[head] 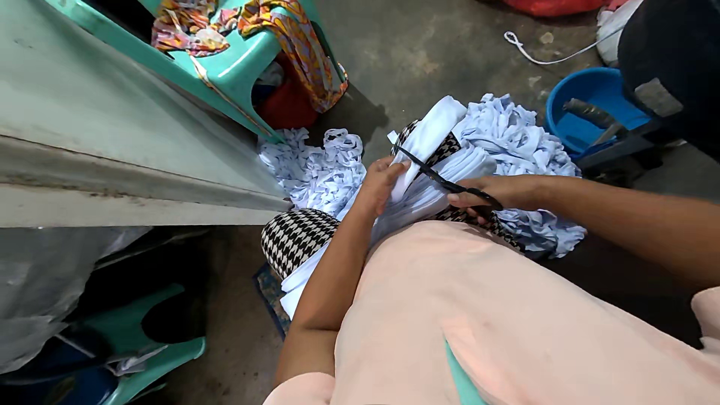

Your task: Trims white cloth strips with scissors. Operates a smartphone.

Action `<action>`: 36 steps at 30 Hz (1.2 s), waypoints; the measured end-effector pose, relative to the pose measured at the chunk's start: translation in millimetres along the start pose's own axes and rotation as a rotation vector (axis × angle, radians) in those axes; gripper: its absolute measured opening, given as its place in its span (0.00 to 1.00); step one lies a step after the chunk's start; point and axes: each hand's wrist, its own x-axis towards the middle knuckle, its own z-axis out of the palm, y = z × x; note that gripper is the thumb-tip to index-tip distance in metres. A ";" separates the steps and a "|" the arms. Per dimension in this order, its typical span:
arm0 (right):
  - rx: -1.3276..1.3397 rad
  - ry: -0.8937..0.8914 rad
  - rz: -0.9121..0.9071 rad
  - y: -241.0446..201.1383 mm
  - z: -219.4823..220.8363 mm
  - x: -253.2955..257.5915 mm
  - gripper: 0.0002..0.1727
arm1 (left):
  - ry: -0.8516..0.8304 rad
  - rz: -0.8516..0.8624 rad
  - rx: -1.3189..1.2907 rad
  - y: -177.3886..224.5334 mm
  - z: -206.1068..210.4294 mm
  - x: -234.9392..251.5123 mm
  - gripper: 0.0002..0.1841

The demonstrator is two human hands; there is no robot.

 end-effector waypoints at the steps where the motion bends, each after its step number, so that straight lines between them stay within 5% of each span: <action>1: 0.009 0.008 0.010 0.5 -0.8 2.7 0.25 | 0.000 0.002 0.003 0.1 0.3 0.0 0.09; 7: 0.037 0.121 -0.080 9.2 -0.6 -2.5 0.12 | 0.077 -0.002 -0.019 3.0 -0.2 -1.9 0.12; 14: -0.040 -0.033 0.026 -14.4 -11.6 -1.6 0.25 | 0.039 -0.004 0.021 7.3 5.1 -2.9 0.10; 21: 0.101 0.121 -0.130 13.5 -1.6 -0.1 0.12 | 0.091 0.027 0.035 4.7 0.0 -4.0 0.12; 28: -0.036 -0.042 0.049 -17.9 -10.5 2.0 0.28 | 0.049 0.007 0.077 5.4 7.5 -6.3 0.11; 36: 0.065 0.110 -0.102 0.8 -0.7 2.1 0.15 | 0.123 0.025 0.022 11.7 2.4 -5.7 0.12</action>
